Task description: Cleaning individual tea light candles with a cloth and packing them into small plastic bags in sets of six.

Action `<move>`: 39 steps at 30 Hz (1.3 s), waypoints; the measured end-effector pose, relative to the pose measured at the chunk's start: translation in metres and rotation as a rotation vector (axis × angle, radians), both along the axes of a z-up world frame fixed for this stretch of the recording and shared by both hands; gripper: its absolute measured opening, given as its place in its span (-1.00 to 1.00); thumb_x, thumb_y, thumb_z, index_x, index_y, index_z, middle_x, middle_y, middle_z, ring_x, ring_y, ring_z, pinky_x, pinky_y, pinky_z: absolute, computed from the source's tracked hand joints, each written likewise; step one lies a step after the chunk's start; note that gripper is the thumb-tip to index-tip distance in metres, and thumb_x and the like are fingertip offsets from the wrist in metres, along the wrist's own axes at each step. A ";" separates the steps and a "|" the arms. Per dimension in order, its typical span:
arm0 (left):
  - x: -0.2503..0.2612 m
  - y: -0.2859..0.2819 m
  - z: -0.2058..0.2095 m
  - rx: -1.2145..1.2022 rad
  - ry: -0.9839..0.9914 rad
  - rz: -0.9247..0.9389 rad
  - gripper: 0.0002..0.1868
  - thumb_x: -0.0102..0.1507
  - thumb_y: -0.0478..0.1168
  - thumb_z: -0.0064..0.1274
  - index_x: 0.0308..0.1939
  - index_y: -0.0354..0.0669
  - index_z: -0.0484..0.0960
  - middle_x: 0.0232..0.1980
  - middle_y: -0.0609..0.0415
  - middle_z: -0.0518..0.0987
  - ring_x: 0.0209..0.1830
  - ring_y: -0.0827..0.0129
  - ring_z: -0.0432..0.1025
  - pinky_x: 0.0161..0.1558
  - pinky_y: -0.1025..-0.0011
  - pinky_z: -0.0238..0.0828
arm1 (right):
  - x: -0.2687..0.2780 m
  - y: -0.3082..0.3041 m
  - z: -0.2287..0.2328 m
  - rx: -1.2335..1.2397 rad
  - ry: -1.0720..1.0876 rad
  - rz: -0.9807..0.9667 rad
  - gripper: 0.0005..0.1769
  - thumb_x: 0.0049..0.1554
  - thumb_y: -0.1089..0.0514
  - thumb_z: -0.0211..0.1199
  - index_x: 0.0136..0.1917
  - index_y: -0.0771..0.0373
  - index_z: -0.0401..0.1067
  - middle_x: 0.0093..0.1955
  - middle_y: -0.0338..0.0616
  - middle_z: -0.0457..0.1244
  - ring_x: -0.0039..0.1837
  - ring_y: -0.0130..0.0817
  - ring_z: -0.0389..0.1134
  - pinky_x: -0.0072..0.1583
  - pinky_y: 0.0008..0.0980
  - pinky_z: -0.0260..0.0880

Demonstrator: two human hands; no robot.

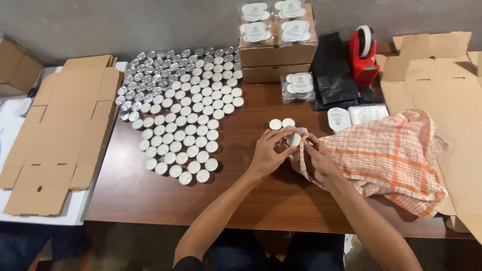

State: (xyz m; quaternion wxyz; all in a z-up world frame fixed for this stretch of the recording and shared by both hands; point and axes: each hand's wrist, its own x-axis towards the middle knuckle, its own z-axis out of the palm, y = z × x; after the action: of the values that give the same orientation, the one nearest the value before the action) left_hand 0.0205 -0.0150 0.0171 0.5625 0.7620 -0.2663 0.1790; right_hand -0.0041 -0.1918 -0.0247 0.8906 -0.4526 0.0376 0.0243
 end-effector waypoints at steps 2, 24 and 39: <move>-0.004 -0.002 0.006 -0.022 0.012 -0.009 -0.55 0.11 -0.07 0.41 0.04 -0.08 0.72 -0.23 0.08 0.61 -0.21 0.32 0.48 -0.11 0.42 0.48 | 0.004 -0.001 -0.012 -0.010 0.012 -0.042 -0.92 0.34 0.24 0.08 0.08 0.22 0.36 -0.22 -0.06 0.32 -0.18 -0.32 0.44 -0.09 -0.35 0.52; -0.011 0.010 -0.023 -0.209 0.041 0.025 -0.57 0.12 -0.22 0.41 0.06 -0.13 0.73 -0.29 0.03 0.56 -0.35 0.32 0.45 -0.27 0.43 0.45 | 0.009 -0.007 -0.047 -0.292 -0.142 0.053 -0.88 0.21 0.39 0.11 0.04 0.37 0.41 -0.55 -0.08 0.13 -0.77 -0.23 0.14 -0.77 -0.27 0.15; -0.011 0.009 -0.031 -0.175 0.045 0.060 -0.59 0.09 -0.23 0.44 0.02 -0.11 0.76 -0.33 0.02 0.60 -0.37 0.34 0.47 -0.29 0.47 0.46 | 0.012 -0.013 -0.069 -0.287 -0.166 -0.025 -0.90 0.23 0.41 0.08 -0.12 0.34 0.38 -0.63 -0.09 0.04 -0.82 -0.27 -0.01 -0.79 -0.41 -0.02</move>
State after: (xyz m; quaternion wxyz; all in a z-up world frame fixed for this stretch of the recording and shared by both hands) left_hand 0.0094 -0.0056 -0.0136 0.6272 0.7214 -0.2139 0.2013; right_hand 0.0080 -0.2052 -0.0936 0.8170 -0.5752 -0.0274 -0.0301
